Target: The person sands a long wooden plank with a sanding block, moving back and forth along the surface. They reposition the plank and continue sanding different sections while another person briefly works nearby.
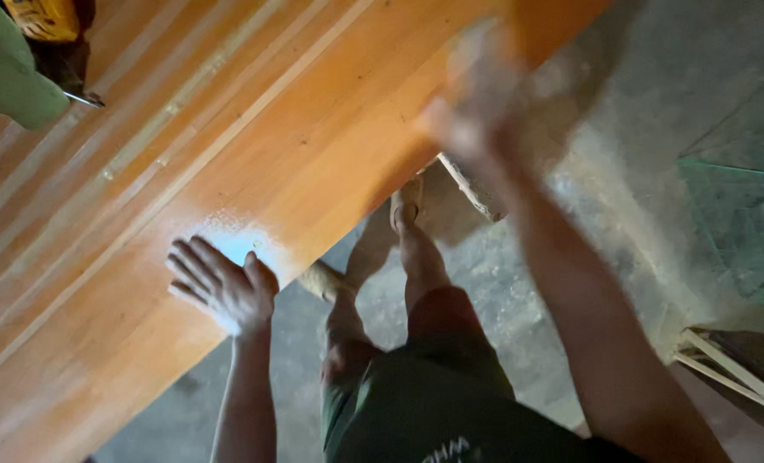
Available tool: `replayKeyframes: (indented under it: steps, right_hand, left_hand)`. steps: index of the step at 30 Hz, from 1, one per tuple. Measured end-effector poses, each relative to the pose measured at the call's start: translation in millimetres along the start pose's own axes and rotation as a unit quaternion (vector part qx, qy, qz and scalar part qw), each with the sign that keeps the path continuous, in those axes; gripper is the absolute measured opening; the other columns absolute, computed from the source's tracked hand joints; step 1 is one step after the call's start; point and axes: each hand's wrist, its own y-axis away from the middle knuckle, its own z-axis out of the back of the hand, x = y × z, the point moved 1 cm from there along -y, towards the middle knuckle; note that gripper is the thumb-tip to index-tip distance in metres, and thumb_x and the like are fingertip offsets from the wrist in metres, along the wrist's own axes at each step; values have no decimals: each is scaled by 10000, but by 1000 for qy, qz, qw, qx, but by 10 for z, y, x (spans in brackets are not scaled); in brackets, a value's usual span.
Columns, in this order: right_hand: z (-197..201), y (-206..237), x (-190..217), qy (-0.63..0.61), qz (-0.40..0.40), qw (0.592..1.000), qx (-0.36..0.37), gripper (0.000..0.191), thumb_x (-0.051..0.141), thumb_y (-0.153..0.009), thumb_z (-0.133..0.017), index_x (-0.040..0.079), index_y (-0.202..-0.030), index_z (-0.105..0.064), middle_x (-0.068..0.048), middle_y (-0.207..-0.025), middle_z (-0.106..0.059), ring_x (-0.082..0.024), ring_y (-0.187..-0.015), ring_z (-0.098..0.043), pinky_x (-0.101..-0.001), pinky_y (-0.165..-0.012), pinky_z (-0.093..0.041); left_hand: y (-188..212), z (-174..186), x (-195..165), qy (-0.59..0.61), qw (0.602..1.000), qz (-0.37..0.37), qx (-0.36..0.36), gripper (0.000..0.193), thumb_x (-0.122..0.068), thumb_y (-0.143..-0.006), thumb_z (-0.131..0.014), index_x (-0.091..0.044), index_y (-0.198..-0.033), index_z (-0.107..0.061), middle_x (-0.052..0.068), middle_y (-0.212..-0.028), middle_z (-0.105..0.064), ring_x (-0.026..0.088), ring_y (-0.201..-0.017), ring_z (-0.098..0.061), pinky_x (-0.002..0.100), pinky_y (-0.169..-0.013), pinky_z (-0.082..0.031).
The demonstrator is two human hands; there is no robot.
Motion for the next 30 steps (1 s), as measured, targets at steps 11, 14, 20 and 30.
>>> replayKeyframes:
  steps: [11, 14, 20, 30]
  right_hand:
    - [-183, 310, 934, -116, 250, 952, 133, 1029, 487, -972, -736, -91, -1602, -163, -324, -1680, -170, -455, -1597, -146, -603, -1291, -84]
    - [195, -674, -243, -59, 65, 995, 53, 1041, 478, -968, -746, -89, -1604, -149, -321, -1682, -163, -454, -1596, -141, -603, -1292, -80]
    - [200, -818, 95, -81, -13, 996, -43, 1065, 461, -960, -767, -86, -1609, -123, -315, -1687, -149, -452, -1593, -131, -601, -1293, -72]
    - [226, -1582, -217, 1, 42, 999, -6, 1110, 432, -946, -803, -79, -1616, -80, -304, -1694, -126, -449, -1589, -114, -599, -1296, -58]
  left_hand:
    - [-232, -32, -441, -37, 998, -21, -45, 804, -522, -1076, -381, 66, -1620, -311, 329, -1683, -250, 505, -1584, -174, 685, -1243, -55]
    - [-205, -76, -363, -43, 998, -1, -38, 806, -520, -1066, -387, 69, -1612, -324, 331, -1673, -265, 504, -1575, -189, 671, -1246, -69]
    - [-229, -78, -337, -52, 997, -25, -49, 807, -511, -1079, -399, 87, -1614, -320, 352, -1673, -257, 517, -1579, -187, 680, -1254, -64]
    - [-241, -81, -260, -22, 999, 27, -12, 856, -551, -1036, -406, 55, -1628, -279, 337, -1683, -219, 520, -1573, -140, 683, -1237, -43]
